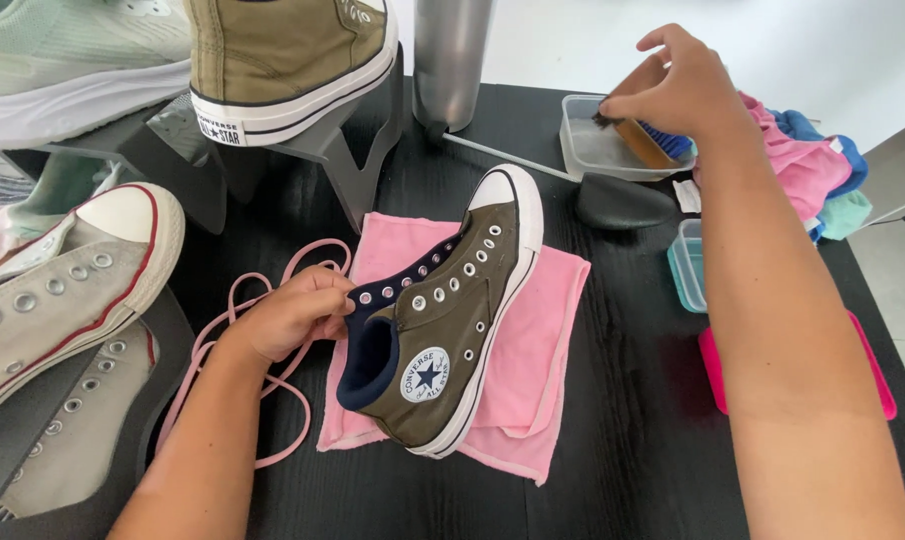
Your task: Brushing the canvas of a high-top shoe with a wooden-handled brush to clean it.
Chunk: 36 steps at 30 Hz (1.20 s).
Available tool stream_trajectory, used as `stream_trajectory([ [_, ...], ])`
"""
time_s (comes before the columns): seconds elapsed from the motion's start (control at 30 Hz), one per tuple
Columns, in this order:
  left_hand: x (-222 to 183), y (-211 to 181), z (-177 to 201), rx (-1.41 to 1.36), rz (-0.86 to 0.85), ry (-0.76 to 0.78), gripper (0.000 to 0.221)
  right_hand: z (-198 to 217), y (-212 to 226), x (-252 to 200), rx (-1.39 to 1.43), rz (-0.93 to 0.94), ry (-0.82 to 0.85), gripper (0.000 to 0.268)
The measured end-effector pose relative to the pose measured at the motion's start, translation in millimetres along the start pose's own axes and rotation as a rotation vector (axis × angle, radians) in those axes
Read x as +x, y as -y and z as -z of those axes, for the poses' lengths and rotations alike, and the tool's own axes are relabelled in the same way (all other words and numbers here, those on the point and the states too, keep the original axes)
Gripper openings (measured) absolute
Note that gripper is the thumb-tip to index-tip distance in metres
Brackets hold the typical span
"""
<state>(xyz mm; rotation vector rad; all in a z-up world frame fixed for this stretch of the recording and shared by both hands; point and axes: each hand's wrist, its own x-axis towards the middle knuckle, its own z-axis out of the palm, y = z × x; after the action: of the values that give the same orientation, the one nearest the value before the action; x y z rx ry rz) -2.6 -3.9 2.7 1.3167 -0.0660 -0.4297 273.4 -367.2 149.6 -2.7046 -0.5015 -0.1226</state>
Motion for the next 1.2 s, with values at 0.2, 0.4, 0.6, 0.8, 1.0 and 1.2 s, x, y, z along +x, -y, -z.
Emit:
stream_trajectory([
  [0.2, -0.8, -3.8, -2.3, 0.016, -0.019, 0.014, 0.034, -2.0, 5.4, -15.7, -0.030, 0.005, -0.073, 0.074],
  [0.4, -0.7, -1.6, -1.7, 0.013, -0.033, 0.026, 0.035, -29.1, -26.9, 2.6, -0.326, 0.109, -0.199, 0.078],
  [0.6, -1.5, -5.8, -4.3, 0.037, -0.010, -0.006, 0.035, -37.6, -30.9, 3.2, -0.323, 0.055, -0.272, 0.078],
  [0.8, -1.7, -4.1, -4.2, 0.036, -0.016, 0.006, 0.035, -36.6, -18.6, -2.2, -0.201, 0.038, -0.268, 0.082],
  [1.0, -1.6, -9.5, -7.3, 0.032, -0.011, 0.011, 0.034, -35.7, -25.4, 1.1, -0.456, 0.117, -0.278, 0.098],
  [1.2, -3.1, -7.3, -5.9, 0.039, -0.015, 0.006, 0.036, -30.8, -11.6, -9.8, -0.181, 0.035, -0.305, 0.087],
])
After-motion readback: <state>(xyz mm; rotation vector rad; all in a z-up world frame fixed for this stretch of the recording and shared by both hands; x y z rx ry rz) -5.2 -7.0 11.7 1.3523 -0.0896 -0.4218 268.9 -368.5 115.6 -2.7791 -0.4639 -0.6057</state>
